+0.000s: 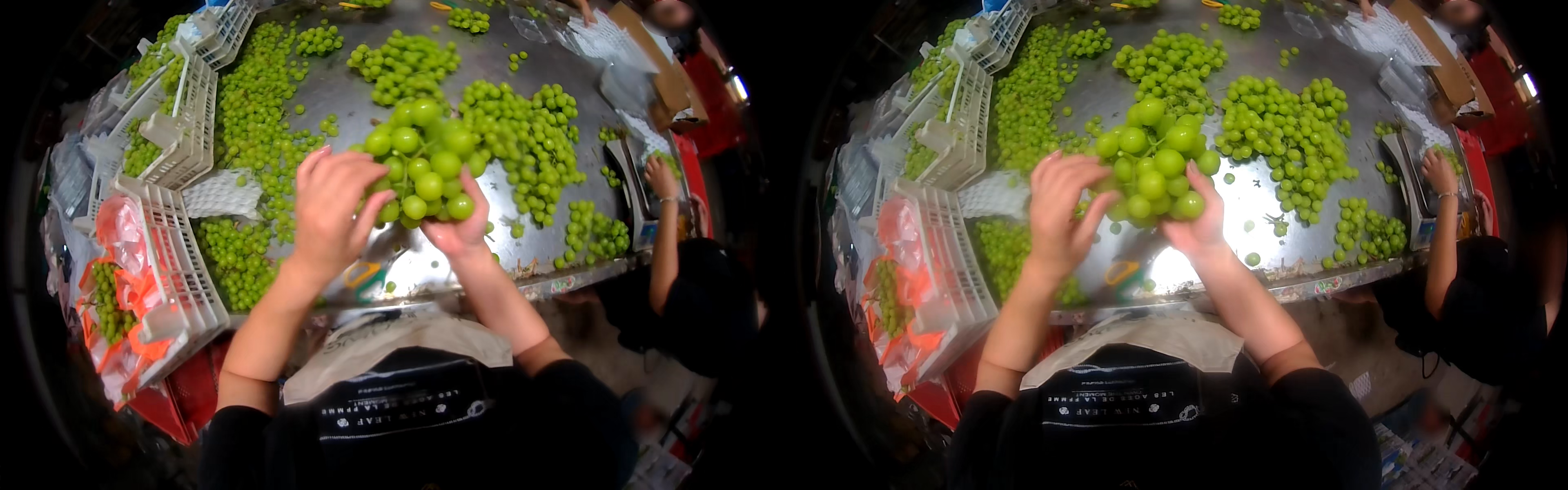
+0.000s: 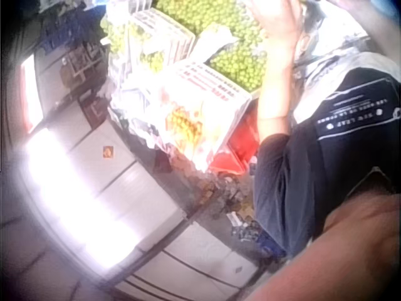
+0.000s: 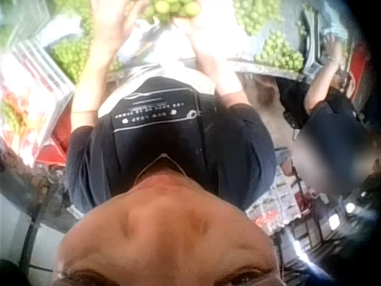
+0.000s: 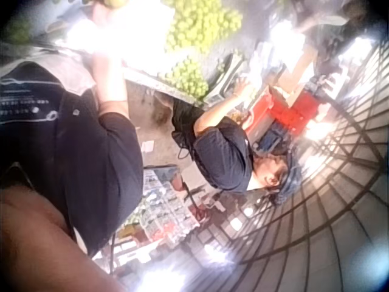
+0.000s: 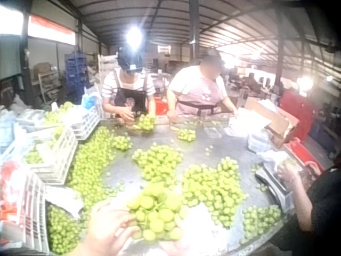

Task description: The person sorts clusters of green grapes at a metal table, using scissors to trim the stems and removing individual grapes by hand before placing the clusters into white plastic bins.

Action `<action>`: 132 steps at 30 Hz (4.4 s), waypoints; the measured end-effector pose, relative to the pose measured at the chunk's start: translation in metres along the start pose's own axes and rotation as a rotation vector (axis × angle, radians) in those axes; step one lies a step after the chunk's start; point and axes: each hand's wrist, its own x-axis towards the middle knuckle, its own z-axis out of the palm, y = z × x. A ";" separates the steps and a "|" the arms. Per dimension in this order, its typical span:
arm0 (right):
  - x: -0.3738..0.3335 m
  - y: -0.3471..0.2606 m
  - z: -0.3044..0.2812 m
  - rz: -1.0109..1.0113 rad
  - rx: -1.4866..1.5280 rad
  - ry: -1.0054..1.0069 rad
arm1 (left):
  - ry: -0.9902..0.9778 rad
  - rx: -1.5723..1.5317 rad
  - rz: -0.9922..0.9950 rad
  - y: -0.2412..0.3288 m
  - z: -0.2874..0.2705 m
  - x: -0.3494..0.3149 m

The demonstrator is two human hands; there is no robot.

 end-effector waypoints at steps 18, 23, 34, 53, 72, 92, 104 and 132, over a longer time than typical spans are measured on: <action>-0.005 0.010 0.013 -0.153 -0.267 0.086 | -0.004 -0.065 -0.083 0.019 0.010 0.020; -0.007 0.014 0.016 -0.157 -0.265 0.092 | -0.045 0.032 0.030 0.008 0.013 0.012; -0.014 0.003 -0.009 0.071 -0.016 -0.233 | -0.011 -0.115 -0.152 -0.005 -0.011 0.017; -0.009 0.001 0.016 0.258 0.239 0.051 | 0.223 -0.365 -0.157 -0.016 -0.006 -0.028; -0.013 0.002 0.031 0.213 0.077 0.125 | 0.248 -0.395 -0.168 -0.036 0.004 -0.026; -0.016 -0.011 0.041 -0.072 -1.391 -0.180 | 0.066 -2.280 -0.996 -0.062 0.062 -0.068; -0.003 0.008 0.048 -0.854 -2.073 -0.568 | 0.194 -2.269 -1.209 -0.038 0.054 -0.062; -0.001 -0.003 0.049 -0.654 -1.640 -0.199 | 0.156 -2.389 -1.266 -0.028 0.054 -0.064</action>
